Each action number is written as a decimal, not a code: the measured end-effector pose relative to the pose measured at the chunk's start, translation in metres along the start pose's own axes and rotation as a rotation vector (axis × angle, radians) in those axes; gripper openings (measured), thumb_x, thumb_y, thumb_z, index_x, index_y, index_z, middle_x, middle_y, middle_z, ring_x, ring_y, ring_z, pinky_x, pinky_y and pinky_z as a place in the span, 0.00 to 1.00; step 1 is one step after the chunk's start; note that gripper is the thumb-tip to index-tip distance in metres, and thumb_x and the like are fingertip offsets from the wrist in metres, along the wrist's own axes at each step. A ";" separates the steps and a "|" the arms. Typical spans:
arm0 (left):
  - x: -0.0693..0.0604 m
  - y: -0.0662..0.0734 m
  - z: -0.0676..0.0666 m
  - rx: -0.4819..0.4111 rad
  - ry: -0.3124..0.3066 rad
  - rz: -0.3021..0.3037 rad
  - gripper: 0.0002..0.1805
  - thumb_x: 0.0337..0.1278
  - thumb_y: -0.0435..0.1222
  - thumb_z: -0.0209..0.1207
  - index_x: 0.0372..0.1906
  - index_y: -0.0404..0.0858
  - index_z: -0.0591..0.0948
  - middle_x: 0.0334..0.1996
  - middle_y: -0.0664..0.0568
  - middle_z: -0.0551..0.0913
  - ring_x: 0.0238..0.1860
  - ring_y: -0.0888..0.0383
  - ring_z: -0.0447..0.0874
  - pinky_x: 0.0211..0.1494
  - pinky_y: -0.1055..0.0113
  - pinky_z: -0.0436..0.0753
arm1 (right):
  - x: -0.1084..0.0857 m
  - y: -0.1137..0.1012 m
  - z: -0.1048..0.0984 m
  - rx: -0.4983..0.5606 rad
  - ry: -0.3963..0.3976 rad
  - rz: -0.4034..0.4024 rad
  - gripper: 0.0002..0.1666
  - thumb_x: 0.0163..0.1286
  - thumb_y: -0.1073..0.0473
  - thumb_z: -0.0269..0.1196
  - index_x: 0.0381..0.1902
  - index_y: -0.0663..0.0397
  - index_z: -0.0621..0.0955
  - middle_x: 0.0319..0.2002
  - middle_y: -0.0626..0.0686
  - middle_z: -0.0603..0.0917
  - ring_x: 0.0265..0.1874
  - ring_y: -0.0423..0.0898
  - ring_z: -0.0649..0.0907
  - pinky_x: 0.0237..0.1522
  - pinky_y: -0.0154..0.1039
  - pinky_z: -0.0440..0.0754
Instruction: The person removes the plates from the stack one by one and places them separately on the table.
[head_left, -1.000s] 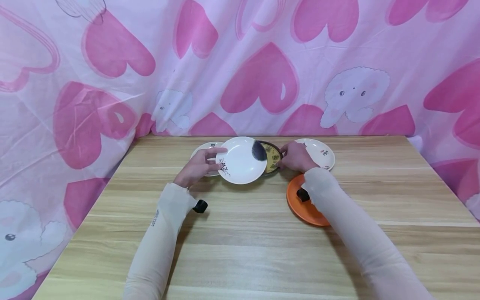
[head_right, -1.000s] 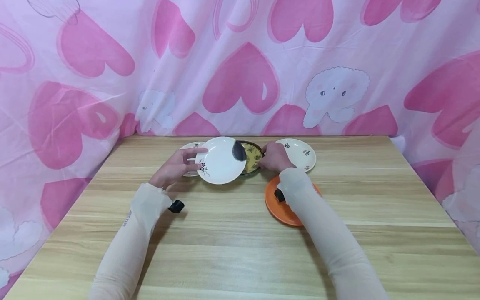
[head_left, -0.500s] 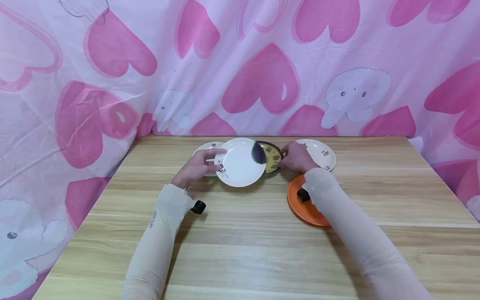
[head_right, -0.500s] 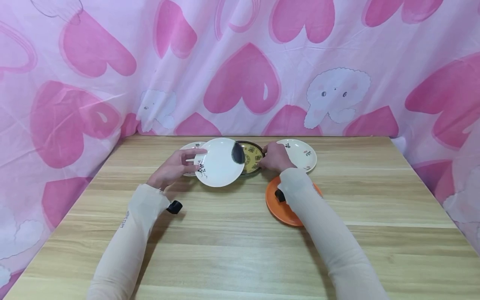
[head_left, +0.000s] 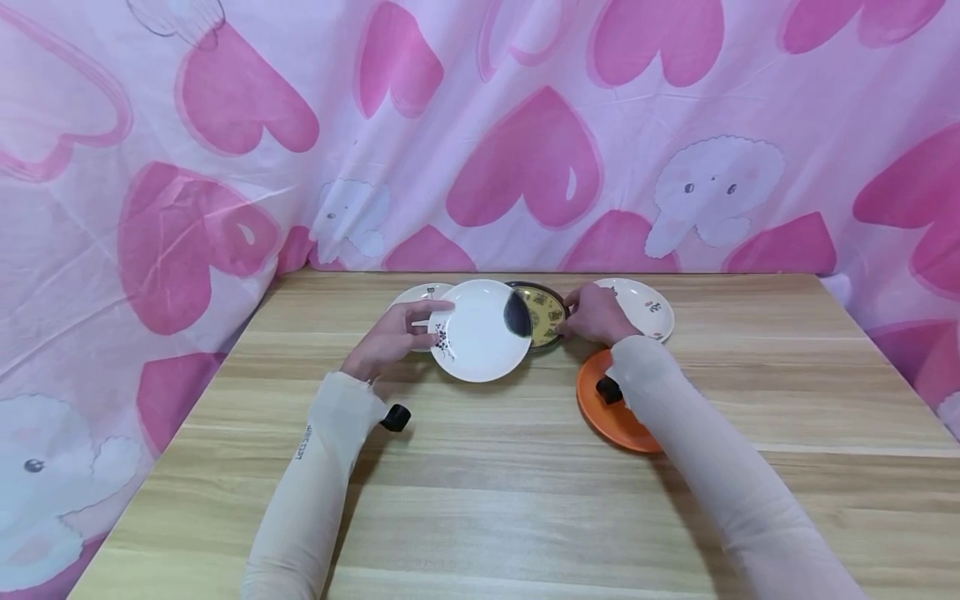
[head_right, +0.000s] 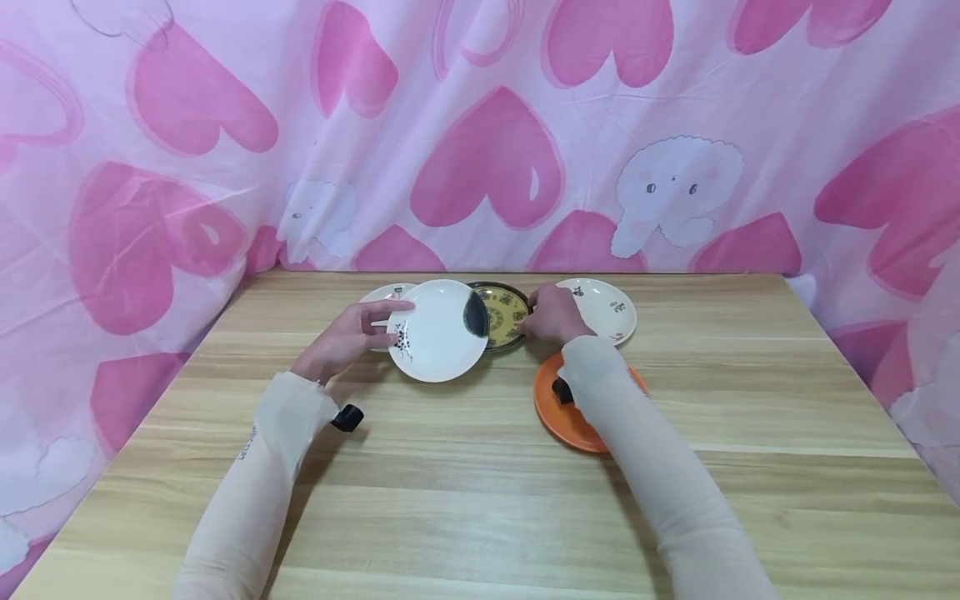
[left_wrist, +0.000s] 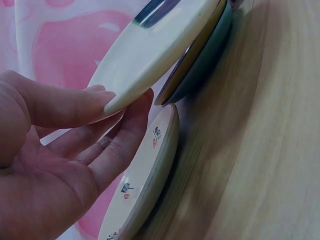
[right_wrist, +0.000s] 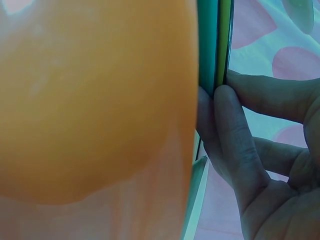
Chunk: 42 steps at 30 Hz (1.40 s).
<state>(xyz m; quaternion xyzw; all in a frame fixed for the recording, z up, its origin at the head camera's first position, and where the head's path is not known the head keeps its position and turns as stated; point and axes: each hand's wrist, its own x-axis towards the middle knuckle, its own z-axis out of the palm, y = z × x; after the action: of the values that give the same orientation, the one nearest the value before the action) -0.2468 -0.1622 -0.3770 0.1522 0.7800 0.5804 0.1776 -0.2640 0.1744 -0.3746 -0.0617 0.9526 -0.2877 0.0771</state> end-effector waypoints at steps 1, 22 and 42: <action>0.000 0.000 0.000 0.005 0.002 0.001 0.31 0.62 0.19 0.56 0.69 0.37 0.73 0.70 0.44 0.70 0.52 0.56 0.82 0.51 0.69 0.86 | 0.000 0.000 0.000 0.002 -0.002 0.002 0.25 0.56 0.60 0.73 0.52 0.62 0.85 0.33 0.56 0.86 0.34 0.48 0.78 0.35 0.35 0.73; -0.017 -0.002 -0.009 0.097 0.048 -0.048 0.30 0.63 0.23 0.59 0.69 0.45 0.74 0.70 0.46 0.71 0.62 0.45 0.80 0.55 0.68 0.85 | 0.000 0.000 0.000 -0.003 -0.008 -0.001 0.25 0.57 0.59 0.73 0.52 0.63 0.85 0.33 0.56 0.86 0.33 0.47 0.78 0.35 0.36 0.73; -0.030 -0.010 -0.019 0.076 0.045 -0.079 0.32 0.63 0.22 0.57 0.71 0.43 0.73 0.66 0.41 0.74 0.56 0.51 0.82 0.52 0.68 0.86 | 0.000 0.000 -0.001 0.011 -0.019 0.035 0.26 0.58 0.60 0.73 0.55 0.63 0.83 0.44 0.61 0.87 0.42 0.51 0.79 0.46 0.43 0.77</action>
<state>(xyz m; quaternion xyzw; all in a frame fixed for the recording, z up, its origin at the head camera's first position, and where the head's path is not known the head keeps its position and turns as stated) -0.2294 -0.1947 -0.3785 0.1147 0.8107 0.5461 0.1771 -0.2646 0.1746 -0.3734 -0.0473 0.9512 -0.2908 0.0915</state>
